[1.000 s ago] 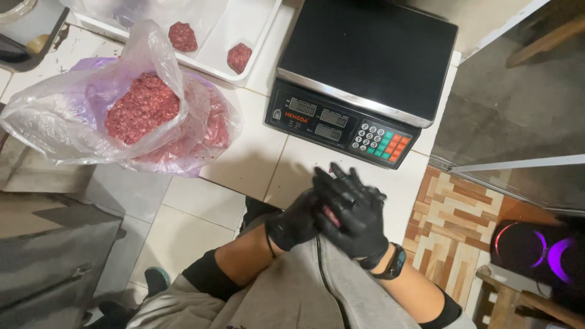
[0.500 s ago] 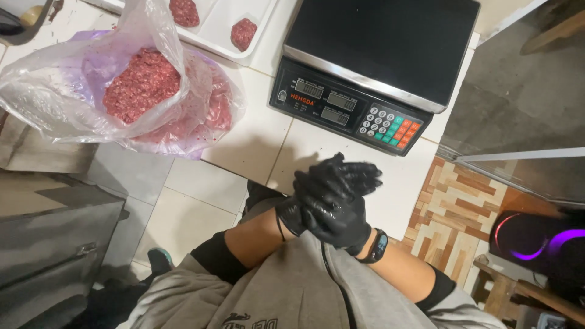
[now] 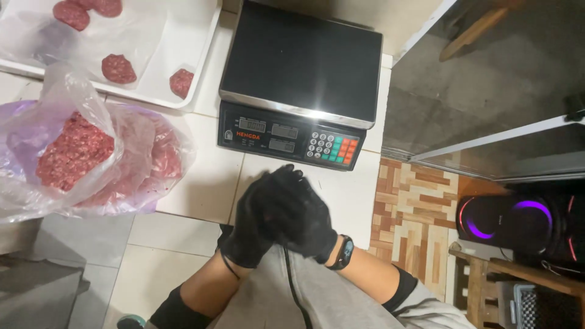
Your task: Portioning ground meat using a scale and rolling it into balls.
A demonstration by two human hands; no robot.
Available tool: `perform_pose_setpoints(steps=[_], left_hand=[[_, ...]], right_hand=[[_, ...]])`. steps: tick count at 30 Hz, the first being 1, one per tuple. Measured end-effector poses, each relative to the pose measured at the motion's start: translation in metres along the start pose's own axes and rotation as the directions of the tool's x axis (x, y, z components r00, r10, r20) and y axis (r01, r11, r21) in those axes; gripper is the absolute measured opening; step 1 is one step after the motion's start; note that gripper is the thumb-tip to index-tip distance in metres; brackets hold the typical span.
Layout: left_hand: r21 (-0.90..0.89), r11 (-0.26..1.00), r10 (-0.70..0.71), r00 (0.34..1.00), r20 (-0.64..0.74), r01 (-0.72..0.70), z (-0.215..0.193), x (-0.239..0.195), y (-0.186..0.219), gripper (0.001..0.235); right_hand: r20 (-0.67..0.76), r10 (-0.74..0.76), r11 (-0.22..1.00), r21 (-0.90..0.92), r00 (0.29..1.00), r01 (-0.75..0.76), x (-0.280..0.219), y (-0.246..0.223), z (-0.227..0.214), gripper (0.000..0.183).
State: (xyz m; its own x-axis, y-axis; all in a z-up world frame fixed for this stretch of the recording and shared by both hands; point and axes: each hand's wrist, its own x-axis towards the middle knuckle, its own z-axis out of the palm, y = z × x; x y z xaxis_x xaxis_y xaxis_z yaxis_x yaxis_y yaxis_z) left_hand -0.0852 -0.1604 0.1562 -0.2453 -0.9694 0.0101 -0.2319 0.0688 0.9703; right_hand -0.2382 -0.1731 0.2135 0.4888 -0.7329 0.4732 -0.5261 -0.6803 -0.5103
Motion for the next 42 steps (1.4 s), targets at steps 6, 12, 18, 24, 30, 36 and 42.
perform_pose_setpoints(steps=[6,12,18,24,30,36,42], left_hand=[[-0.677,0.734,0.14,0.987,0.076,-0.052,-0.01,-0.001,0.03,0.05],[-0.755,0.653,0.117,0.976,0.186,0.066,0.012,-0.005,-0.007,0.057],[-0.963,0.148,0.026,0.973,0.231,0.225,0.003,0.017,0.024,0.057],[-0.855,0.504,0.096,0.977,0.192,0.119,0.005,0.001,-0.007,0.051],[-0.503,0.84,0.266,0.962,0.057,-0.203,0.004,0.005,-0.035,0.047],[-0.979,0.195,0.183,0.978,0.103,0.067,0.005,0.011,0.01,0.047],[-0.037,0.942,0.328,0.94,-0.088,-0.333,0.014,0.015,-0.014,0.05]], right_hand=[[-0.019,-0.157,0.988,-0.021,0.987,0.156,0.007,-0.013,-0.01,0.051],[0.02,-0.274,0.961,0.045,0.961,0.273,0.007,-0.025,-0.018,0.05],[0.041,-0.226,0.968,0.12,0.973,0.219,-0.014,-0.017,-0.012,0.046],[-0.091,-0.175,0.983,-0.069,0.98,0.169,0.0,-0.014,-0.026,0.056],[-0.02,-0.276,0.945,-0.189,0.961,0.267,0.008,-0.021,-0.031,0.05],[-0.085,0.254,0.572,0.816,0.964,-0.079,0.014,-0.016,-0.034,0.063],[-0.026,-0.169,0.977,0.124,0.985,0.17,0.01,-0.006,-0.019,0.045]])
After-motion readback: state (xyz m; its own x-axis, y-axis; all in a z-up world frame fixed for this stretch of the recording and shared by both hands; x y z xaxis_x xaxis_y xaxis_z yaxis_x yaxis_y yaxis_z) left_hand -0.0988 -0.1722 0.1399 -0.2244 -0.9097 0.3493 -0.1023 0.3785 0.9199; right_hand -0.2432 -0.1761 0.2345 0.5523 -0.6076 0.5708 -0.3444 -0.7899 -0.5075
